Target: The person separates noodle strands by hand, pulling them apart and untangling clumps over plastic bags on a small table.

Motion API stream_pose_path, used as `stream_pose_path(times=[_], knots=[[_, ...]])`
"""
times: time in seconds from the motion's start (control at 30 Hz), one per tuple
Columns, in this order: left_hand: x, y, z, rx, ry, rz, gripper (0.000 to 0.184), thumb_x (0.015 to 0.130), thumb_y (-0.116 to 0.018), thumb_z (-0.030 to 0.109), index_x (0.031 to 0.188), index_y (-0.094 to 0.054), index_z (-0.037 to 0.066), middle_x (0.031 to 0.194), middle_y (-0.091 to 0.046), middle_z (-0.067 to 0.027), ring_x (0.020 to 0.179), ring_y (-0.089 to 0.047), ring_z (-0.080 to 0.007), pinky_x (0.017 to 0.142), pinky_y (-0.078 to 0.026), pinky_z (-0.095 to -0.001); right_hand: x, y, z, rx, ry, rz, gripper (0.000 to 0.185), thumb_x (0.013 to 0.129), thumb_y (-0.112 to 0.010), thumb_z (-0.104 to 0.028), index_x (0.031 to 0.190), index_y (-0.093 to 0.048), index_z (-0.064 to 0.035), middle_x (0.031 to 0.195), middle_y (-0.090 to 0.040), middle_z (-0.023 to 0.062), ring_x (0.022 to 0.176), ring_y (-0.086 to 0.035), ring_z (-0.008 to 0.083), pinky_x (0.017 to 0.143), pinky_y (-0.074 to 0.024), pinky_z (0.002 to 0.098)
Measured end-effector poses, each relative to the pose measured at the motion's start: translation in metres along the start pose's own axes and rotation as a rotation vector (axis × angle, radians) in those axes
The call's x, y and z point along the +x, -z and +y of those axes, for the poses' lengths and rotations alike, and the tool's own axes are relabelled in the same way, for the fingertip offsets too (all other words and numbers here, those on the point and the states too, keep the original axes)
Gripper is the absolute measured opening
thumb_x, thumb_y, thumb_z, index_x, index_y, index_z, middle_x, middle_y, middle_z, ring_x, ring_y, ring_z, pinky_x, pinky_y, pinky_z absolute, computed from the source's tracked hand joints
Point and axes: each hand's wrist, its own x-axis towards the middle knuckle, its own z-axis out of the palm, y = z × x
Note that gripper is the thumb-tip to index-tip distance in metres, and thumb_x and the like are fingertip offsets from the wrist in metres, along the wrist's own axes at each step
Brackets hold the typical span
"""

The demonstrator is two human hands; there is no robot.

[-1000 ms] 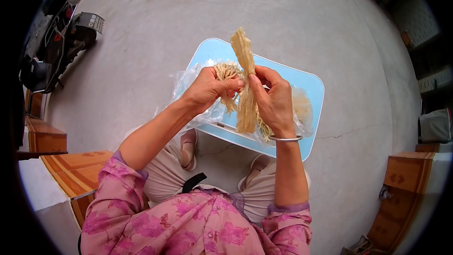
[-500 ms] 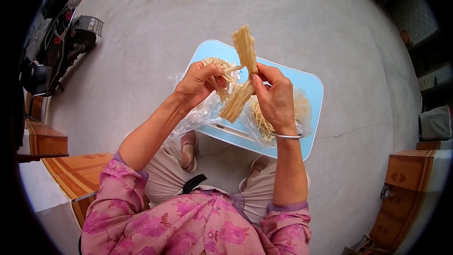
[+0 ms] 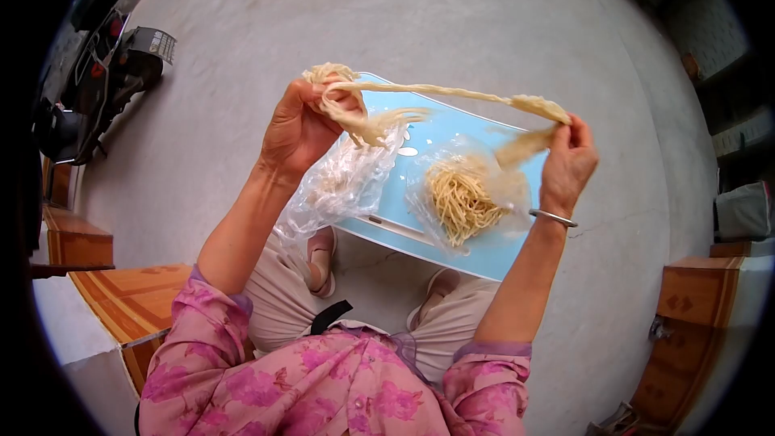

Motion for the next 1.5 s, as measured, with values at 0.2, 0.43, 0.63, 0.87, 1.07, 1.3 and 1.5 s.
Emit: stream_pose_path(times=[0.2, 0.43, 0.63, 0.87, 1.07, 1.3, 1.5], knots=[[0.0, 0.014, 0.025, 0.157, -0.106, 0.089, 0.016, 0.084, -0.056, 0.012, 0.092, -0.058, -0.001, 0.084, -0.062, -0.0096, 0.075, -0.058, -0.0163, 0.073, -0.05, -0.0274, 0.023, 0.048, 0.024, 0.679, -0.363, -0.049, 0.021, 0.092, -0.045, -0.005, 0.109, -0.051, 0.0068, 0.094, -0.055, 0.012, 0.084, -0.059, 0.0214, 0.086, -0.052, 0.0413], [-0.002, 0.001, -0.023, 0.415, 0.065, 0.124, 0.008, 0.084, -0.065, 0.008, 0.088, -0.065, 0.0, 0.085, -0.064, -0.0064, 0.073, -0.057, -0.0115, 0.068, -0.048, -0.025, -0.062, -0.044, -0.066, 0.964, -0.512, -0.651, 0.025, 0.092, -0.056, -0.022, 0.097, -0.057, 0.0024, 0.088, -0.053, 0.0065, 0.067, -0.043, 0.0067, 0.062, -0.0386, 0.0236], [-0.005, -0.004, -0.041, 0.536, 0.117, 0.095, 0.015, 0.084, -0.069, 0.014, 0.086, -0.066, 0.0, 0.082, -0.064, -0.0029, 0.069, -0.057, -0.0079, 0.062, -0.047, -0.0228, -0.097, -0.072, -0.076, 0.526, -0.48, -0.754, 0.02, 0.082, -0.072, -0.016, 0.089, -0.065, 0.0002, 0.073, -0.058, 0.0003, 0.059, -0.045, 0.0052, 0.054, -0.0368, 0.0209], [-0.003, 0.007, -0.043, 0.257, 0.234, 0.052, 0.015, 0.085, -0.061, 0.01, 0.09, -0.064, -0.004, 0.086, -0.065, -0.0104, 0.077, -0.061, -0.0186, 0.077, -0.051, -0.0331, -0.095, -0.072, -0.07, 0.603, -0.484, -0.693, 0.016, 0.085, -0.069, -0.013, 0.088, -0.062, 0.001, 0.068, -0.055, -0.0009, 0.056, -0.043, 0.0054, 0.052, -0.0362, 0.021], [-0.001, 0.002, -0.036, 0.138, 0.174, 0.082, 0.013, 0.084, -0.055, 0.009, 0.086, -0.061, -0.002, 0.083, -0.061, -0.0097, 0.08, -0.061, -0.0224, 0.084, -0.049, -0.0374, -0.088, -0.071, -0.07, 0.8, -0.619, -0.616, 0.013, 0.089, -0.063, -0.012, 0.089, -0.057, -0.0005, 0.07, -0.053, 0.0009, 0.053, -0.038, 0.0047, 0.049, -0.0333, 0.0205], [0.005, 0.009, -0.013, -0.078, 0.338, 0.107, 0.019, 0.081, -0.044, 0.005, 0.067, -0.034, 0.013, 0.06, -0.027, 0.0044, 0.053, -0.027, -0.008, 0.048, -0.028, -0.0233, -0.042, -0.035, -0.033, 0.998, -0.589, -0.558, 0.011, 0.092, -0.054, -0.011, 0.088, -0.056, -0.0011, 0.063, -0.044, -0.003, 0.051, -0.035, 0.0029, 0.047, -0.0303, 0.0183], [0.012, 0.044, 0.025, -0.149, 0.136, 0.27, 0.017, 0.084, -0.045, 0.004, 0.069, -0.037, 0.009, 0.06, -0.031, 0.0022, 0.054, -0.031, -0.0087, 0.05, -0.033, -0.0213, 0.023, 0.065, 0.009, 1.329, -0.396, 0.029, 0.009, 0.095, -0.049, -0.005, 0.1, -0.05, 0.0021, 0.07, -0.042, -0.0022, 0.055, -0.038, 0.0052, 0.05, -0.0363, 0.0186]])
